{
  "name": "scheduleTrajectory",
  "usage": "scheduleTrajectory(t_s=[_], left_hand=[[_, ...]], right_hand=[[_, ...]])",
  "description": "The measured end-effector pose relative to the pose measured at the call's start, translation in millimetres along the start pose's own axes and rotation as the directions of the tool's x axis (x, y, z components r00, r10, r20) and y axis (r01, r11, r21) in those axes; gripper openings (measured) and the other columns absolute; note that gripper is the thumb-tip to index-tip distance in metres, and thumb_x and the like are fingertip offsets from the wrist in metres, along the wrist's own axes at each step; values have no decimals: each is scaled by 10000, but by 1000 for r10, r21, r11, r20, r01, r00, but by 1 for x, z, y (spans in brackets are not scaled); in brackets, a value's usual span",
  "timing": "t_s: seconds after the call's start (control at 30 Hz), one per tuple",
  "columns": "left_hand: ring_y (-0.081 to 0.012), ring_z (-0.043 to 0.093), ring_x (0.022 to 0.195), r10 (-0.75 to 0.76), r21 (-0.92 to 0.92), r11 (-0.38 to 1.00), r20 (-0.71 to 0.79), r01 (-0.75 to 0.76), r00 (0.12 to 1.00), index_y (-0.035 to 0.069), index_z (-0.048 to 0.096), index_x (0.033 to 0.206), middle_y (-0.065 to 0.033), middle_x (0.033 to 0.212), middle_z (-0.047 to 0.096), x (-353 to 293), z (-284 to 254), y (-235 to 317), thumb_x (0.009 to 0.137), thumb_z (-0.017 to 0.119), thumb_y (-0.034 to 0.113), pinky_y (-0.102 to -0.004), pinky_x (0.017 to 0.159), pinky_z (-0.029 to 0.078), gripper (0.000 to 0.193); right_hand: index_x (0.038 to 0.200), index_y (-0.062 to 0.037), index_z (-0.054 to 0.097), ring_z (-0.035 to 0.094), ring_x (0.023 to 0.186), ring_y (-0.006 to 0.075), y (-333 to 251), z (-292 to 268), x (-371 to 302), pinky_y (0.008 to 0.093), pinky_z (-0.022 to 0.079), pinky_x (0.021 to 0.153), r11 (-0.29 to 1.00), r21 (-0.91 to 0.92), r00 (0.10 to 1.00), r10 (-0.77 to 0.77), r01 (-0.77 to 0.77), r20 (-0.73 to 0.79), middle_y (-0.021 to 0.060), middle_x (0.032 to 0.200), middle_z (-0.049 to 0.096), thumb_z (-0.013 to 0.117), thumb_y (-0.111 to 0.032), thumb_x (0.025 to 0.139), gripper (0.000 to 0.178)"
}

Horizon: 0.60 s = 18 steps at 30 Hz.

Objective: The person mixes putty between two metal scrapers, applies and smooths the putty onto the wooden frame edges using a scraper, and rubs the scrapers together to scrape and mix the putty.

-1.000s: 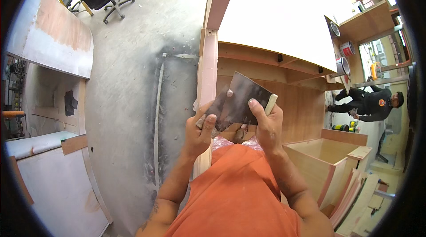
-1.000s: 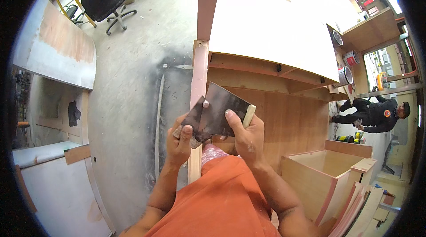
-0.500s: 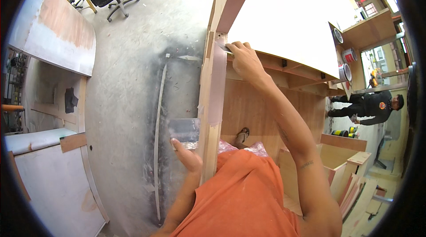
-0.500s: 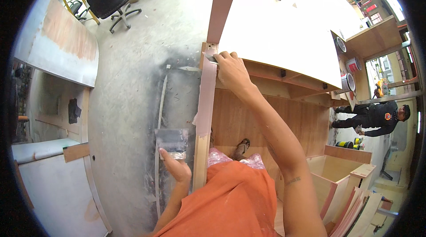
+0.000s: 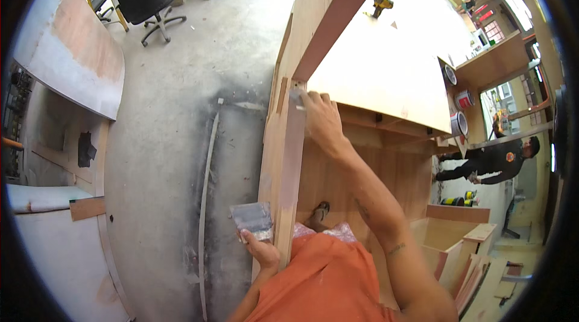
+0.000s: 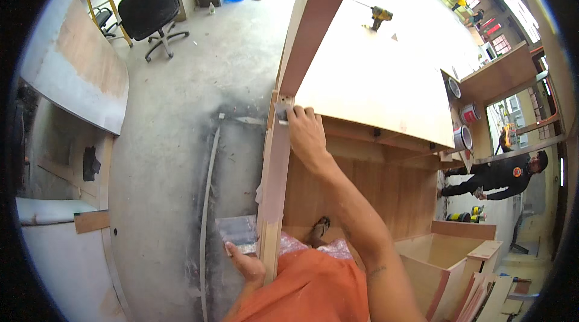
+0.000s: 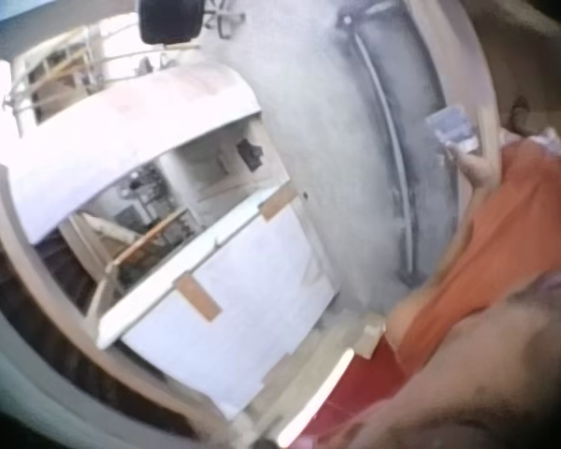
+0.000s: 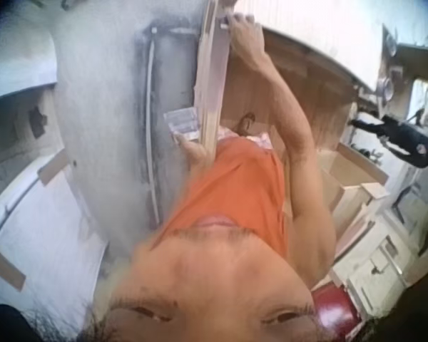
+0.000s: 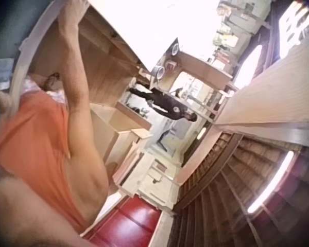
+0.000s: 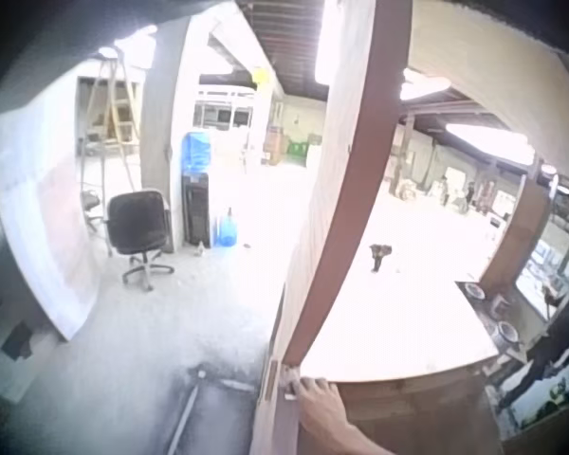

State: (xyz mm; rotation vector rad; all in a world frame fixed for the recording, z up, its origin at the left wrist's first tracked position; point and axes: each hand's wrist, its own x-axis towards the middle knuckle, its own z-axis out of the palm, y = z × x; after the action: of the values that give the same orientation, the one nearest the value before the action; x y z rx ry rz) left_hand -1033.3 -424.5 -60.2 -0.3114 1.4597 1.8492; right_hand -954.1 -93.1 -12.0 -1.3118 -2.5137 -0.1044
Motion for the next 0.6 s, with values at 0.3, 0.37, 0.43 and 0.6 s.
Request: scheduleTrajectory(t_s=[0.3, 0.37, 0.43, 0.6], left_hand=[[-267, 456, 1245, 2, -112, 994, 39, 2, 999, 17, 327, 1393, -130, 1349, 433, 5, -6, -7, 1016, 432, 447, -389, 1043, 382, 582], [-268, 450, 1251, 17, -95, 995, 55, -12, 998, 15, 337, 1399, -129, 1350, 435, 6, -6, -7, 1012, 440, 457, -391, 1057, 368, 597], [-269, 444, 1256, 35, -78, 997, 67, -30, 997, 13, 347, 1406, -129, 1350, 437, 7, -7, -7, 1007, 447, 466, -392, 1072, 353, 612], [-261, 447, 1251, 36, -83, 996, 75, -29, 997, -6, 352, 1393, -127, 1352, 438, 8, -7, -7, 1000, 458, 480, -391, 1072, 347, 634]], right_hand=[[1116, 13, 602, 549, 1046, 313, -13, 3, -15, 419, 462, 836, 993, -109, 999, -47, 49, 24, 137, 1119, 588, 533, -50, 827, 304], [1169, 20, 590, 548, 1062, 315, -9, 1, -11, 420, 461, 850, 997, -70, 999, -19, 22, 47, 138, 1148, 584, 541, -40, 822, 355], [1176, 14, 590, 547, 1067, 317, -5, 2, -4, 421, 460, 857, 998, -68, 995, 13, -7, 96, 138, 1152, 585, 543, -34, 819, 363], [1232, 9, 572, 546, 1070, 328, -5, 14, 2, 428, 463, 862, 994, -113, 997, -3, 12, 75, 153, 1179, 575, 531, -30, 828, 408]])
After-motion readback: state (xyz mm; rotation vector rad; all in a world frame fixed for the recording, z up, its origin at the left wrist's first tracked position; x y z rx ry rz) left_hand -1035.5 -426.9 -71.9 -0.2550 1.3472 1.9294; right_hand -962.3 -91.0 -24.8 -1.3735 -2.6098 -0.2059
